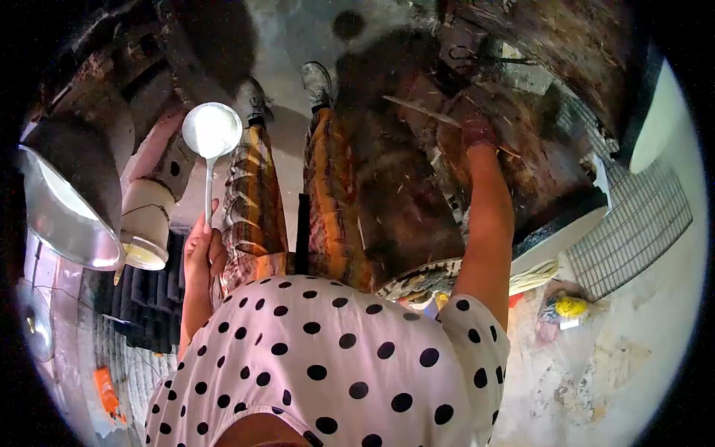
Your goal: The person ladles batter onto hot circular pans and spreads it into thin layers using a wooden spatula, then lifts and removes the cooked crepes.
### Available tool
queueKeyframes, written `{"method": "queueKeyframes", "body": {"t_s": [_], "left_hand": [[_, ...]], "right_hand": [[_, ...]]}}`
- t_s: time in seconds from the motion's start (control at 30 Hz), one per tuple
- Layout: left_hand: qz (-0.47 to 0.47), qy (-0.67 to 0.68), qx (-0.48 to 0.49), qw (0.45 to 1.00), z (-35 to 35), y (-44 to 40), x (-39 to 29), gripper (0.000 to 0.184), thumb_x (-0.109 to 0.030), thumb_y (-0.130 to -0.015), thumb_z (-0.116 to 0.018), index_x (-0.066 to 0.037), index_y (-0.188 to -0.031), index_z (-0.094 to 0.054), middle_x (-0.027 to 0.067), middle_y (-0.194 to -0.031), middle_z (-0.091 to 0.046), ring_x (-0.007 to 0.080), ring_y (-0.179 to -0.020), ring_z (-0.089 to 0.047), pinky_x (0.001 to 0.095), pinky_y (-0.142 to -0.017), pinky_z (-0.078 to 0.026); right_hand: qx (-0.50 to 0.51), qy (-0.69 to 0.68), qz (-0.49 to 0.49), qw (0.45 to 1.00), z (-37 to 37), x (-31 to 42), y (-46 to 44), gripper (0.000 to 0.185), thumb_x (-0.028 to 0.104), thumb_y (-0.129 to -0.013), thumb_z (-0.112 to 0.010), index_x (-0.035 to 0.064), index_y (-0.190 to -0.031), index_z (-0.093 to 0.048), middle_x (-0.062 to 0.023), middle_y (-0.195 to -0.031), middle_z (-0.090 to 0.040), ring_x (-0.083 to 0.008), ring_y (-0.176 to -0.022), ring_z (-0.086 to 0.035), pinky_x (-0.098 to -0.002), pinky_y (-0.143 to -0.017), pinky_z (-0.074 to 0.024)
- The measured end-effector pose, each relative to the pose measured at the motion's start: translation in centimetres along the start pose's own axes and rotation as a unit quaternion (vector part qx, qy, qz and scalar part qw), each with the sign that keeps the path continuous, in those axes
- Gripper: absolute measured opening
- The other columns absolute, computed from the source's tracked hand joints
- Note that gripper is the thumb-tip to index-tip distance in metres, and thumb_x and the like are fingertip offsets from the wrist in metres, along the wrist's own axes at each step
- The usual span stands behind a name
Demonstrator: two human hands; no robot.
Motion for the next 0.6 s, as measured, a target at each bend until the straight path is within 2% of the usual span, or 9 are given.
{"method": "queueKeyframes", "body": {"t_s": [0.53, 0.6], "left_hand": [[0.008, 0.022, 0.008, 1.000, -0.9, 0.2, 0.3, 0.047, -0.028, -0.098, -0.047, -0.006, -0.138, -0.040, -0.0055, -0.055, -0.034, 0.0034, -0.037, -0.028, 0.0193, -0.033, -0.022], [0.007, 0.000, 0.012, 1.000, -0.8, 0.4, 0.3, 0.063, -0.038, -0.094, -0.053, -0.003, -0.141, -0.031, -0.0048, -0.053, -0.032, 0.0053, -0.034, -0.029, 0.0212, -0.032, -0.025]], "right_hand": [[-0.001, 0.030, 0.023, 0.999, 0.8, 1.6, -1.4, 0.037, 0.029, -0.097, -0.041, 0.0093, -0.125, -0.052, -0.0101, -0.131, -0.050, -0.0266, -0.116, -0.052, -0.0465, -0.099, -0.0410], [-0.006, 0.032, 0.028, 0.999, 0.9, 1.5, -1.3, 0.036, 0.029, -0.097, -0.041, 0.0094, -0.125, -0.052, -0.0099, -0.132, -0.050, -0.0265, -0.116, -0.051, -0.0466, -0.100, -0.0407]]}}
Point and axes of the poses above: each hand's wrist, its own y-axis away from the middle knuckle, its own z-axis out of the back of the hand, x = y × z, the point moved 4 cm from there along -y, towards the middle knuckle
